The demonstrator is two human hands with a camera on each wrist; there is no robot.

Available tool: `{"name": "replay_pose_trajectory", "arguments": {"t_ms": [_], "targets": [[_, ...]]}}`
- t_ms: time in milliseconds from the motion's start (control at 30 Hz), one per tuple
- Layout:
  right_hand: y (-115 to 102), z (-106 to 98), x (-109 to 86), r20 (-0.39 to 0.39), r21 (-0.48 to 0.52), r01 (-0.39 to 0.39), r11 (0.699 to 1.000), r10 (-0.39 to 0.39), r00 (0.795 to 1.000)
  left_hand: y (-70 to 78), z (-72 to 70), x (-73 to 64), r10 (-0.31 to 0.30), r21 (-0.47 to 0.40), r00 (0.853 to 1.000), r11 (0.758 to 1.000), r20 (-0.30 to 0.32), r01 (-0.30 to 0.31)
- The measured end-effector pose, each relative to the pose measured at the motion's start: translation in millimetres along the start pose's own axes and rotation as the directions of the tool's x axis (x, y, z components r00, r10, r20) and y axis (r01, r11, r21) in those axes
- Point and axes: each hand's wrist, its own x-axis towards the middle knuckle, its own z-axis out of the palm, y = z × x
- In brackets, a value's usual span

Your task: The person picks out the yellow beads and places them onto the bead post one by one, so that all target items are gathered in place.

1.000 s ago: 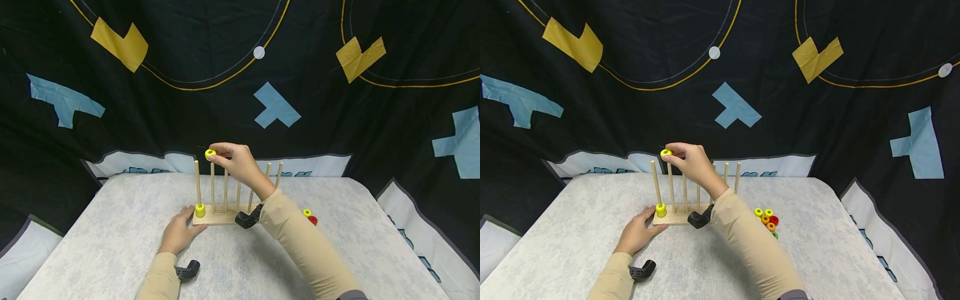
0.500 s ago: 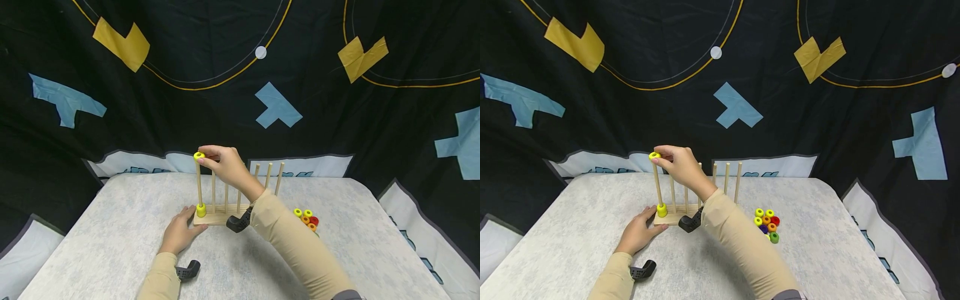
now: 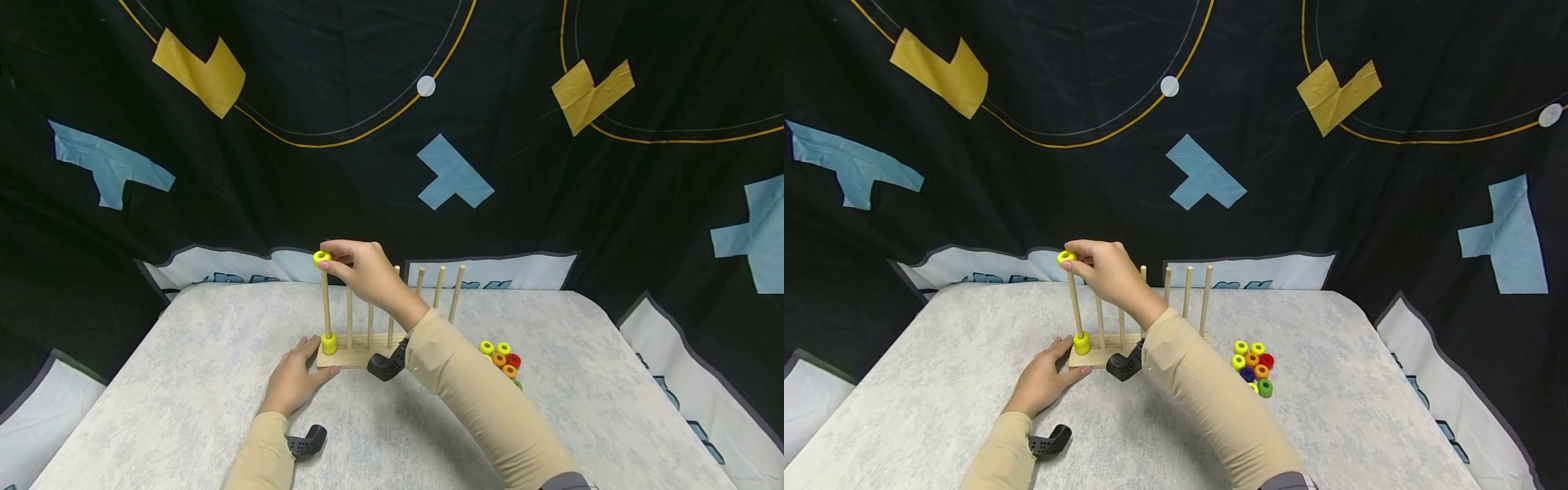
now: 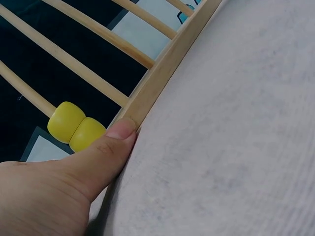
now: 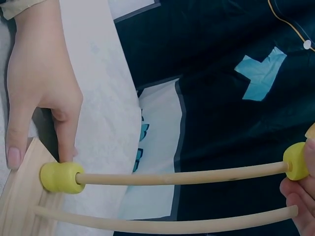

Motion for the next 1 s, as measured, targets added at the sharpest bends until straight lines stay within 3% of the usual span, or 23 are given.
{"name": "replay_pose_trajectory", "arguments": {"t_ms": [1000], "targets": [[-5.6,1.0,0.3,0.119,-0.144,-0.019,0.989,0.036,0.992,0.8,0.0,-0.8,-0.002,-0.006,1.0,1.0,-0.003,0.002]]}}
